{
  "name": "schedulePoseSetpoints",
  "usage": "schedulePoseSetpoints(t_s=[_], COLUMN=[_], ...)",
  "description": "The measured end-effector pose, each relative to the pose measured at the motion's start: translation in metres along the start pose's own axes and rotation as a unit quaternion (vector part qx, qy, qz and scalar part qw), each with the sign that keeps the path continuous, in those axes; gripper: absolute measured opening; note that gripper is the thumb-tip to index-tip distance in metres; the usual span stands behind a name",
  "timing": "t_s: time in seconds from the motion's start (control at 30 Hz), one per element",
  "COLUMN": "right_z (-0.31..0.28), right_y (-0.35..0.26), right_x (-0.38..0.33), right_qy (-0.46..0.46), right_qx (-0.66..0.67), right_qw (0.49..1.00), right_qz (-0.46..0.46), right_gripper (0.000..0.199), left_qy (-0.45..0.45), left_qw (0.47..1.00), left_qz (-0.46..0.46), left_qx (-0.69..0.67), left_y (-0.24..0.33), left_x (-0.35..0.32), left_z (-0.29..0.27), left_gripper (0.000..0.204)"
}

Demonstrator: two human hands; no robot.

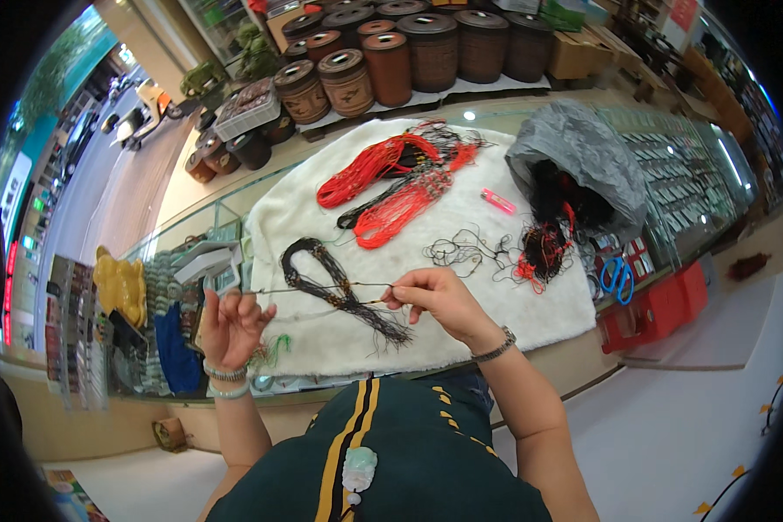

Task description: The person assembles a beaded necklace by threading black beads onto a string, cutting the string with scissors, and sealing the end with a lighter. The person repeats the process to add more beads and secure the necklace.

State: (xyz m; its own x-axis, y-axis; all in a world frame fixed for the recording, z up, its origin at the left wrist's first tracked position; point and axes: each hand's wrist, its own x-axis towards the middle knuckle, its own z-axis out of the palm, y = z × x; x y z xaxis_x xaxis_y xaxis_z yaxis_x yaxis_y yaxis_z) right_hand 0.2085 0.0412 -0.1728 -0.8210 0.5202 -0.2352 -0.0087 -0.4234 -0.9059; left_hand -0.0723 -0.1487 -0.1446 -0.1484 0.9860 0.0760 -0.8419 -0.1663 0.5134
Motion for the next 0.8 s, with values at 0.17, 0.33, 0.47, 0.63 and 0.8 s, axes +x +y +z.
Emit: schedulePoseSetpoints(t_s=[0.17,0.33,0.47,0.63,0.8], right_z=[0.004,0.008,0.011,0.019,0.029], right_y=[0.020,0.031,0.036,0.036,0.034], right_x=[-0.008,-0.014,-0.019,-0.020,-0.026], right_qy=[0.008,0.011,0.001,-0.026,-0.028], right_qx=[0.047,0.041,0.036,0.000,-0.060], right_qw=[0.997,0.996,0.995,0.993,0.987], right_qz=[0.064,0.081,0.097,0.118,0.143], right_gripper=[0.018,0.016,0.014,0.016,0.020], left_qy=[0.002,-0.017,0.010,0.005,-0.006], left_qw=[0.999,0.996,0.996,0.993,0.986], left_qz=[-0.040,-0.085,-0.089,-0.114,-0.163], left_qx=[-0.025,0.013,0.008,0.012,0.044], left_y=[0.011,0.008,0.008,0.011,0.013], left_x=[0.009,0.021,0.024,0.031,0.045], left_z=[-0.009,-0.012,-0.018,-0.033,-0.050], left_gripper=[0.071,0.088,0.091,0.093,0.094])
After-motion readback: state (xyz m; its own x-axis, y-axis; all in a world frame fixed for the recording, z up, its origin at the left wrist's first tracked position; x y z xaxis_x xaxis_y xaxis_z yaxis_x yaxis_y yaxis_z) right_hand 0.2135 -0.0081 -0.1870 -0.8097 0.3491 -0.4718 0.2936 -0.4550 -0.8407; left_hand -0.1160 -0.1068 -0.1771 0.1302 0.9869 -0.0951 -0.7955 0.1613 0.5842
